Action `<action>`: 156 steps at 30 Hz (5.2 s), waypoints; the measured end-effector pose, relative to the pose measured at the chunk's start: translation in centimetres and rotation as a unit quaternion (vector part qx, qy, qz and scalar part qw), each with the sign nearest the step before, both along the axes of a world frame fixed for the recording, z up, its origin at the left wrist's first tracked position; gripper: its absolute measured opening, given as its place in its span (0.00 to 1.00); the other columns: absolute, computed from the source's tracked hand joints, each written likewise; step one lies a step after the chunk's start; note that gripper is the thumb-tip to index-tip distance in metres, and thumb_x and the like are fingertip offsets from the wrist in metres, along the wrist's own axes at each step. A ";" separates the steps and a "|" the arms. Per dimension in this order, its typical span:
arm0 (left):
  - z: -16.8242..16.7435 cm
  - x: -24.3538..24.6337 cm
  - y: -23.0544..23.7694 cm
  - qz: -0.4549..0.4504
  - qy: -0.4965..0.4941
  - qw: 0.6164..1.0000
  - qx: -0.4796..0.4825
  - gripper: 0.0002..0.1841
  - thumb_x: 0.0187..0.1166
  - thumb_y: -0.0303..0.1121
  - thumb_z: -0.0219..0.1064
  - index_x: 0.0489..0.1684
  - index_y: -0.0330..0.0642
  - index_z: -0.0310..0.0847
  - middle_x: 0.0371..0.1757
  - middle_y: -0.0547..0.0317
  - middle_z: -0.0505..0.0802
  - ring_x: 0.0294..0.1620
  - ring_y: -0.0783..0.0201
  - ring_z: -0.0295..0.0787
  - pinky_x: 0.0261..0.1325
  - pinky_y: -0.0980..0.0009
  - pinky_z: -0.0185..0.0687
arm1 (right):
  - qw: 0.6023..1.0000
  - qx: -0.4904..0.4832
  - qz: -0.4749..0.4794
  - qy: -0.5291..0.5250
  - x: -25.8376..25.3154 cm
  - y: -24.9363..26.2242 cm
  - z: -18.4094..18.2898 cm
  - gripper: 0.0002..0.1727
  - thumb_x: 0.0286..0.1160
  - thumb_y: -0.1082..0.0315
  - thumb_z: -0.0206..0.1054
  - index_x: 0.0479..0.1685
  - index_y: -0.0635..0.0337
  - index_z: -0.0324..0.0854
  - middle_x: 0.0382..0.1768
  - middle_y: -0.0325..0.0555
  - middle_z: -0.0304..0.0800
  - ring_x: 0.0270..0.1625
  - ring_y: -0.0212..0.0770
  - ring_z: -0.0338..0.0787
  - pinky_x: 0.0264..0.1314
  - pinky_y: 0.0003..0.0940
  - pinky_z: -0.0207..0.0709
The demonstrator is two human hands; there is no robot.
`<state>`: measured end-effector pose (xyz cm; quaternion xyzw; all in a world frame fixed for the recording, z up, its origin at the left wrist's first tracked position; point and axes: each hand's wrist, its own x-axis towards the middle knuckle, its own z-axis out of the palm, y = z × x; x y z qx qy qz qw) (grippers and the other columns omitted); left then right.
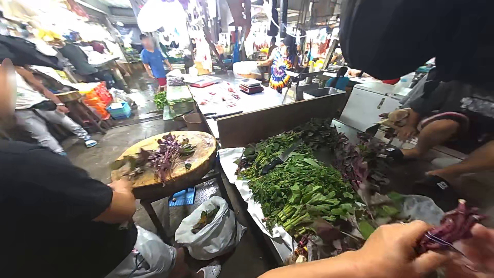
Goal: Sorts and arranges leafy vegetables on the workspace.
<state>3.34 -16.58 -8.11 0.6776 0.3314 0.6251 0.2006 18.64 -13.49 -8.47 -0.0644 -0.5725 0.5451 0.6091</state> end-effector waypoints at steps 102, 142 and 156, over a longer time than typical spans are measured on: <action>9.6 -1.4 11.0 -0.133 0.110 0.983 -0.064 0.15 0.94 0.34 0.42 0.60 0.45 0.75 0.34 0.84 0.85 0.35 0.86 0.83 0.47 0.83 0.84 | 0.523 -0.403 -0.244 -0.711 13.3 -2.8 -16.4 0.39 0.73 0.51 0.73 0.78 0.70 0.71 0.70 0.71 0.81 0.75 0.68 0.80 0.76 0.69 0.69; -4.1 3.9 0.8 0.046 0.376 0.925 0.004 0.14 0.83 0.30 0.62 0.57 0.29 0.85 0.46 0.42 0.95 0.42 0.48 0.96 0.45 0.55 0.91 | 0.722 0.043 -0.507 -0.469 3.2 -7.4 -5.5 0.23 0.69 0.66 0.65 0.62 0.67 0.87 0.50 0.56 0.95 0.51 0.50 0.95 0.56 0.45 0.87; -3.4 5.3 0.2 -0.010 0.331 0.930 -0.158 0.18 0.86 0.33 0.59 0.63 0.26 0.79 0.54 0.36 0.91 0.58 0.45 0.91 0.66 0.52 0.83 | 0.732 -0.025 -0.562 -0.385 3.5 -7.1 -4.9 0.27 0.78 0.47 0.67 0.56 0.64 0.88 0.36 0.47 0.93 0.38 0.35 0.90 0.46 0.33 0.85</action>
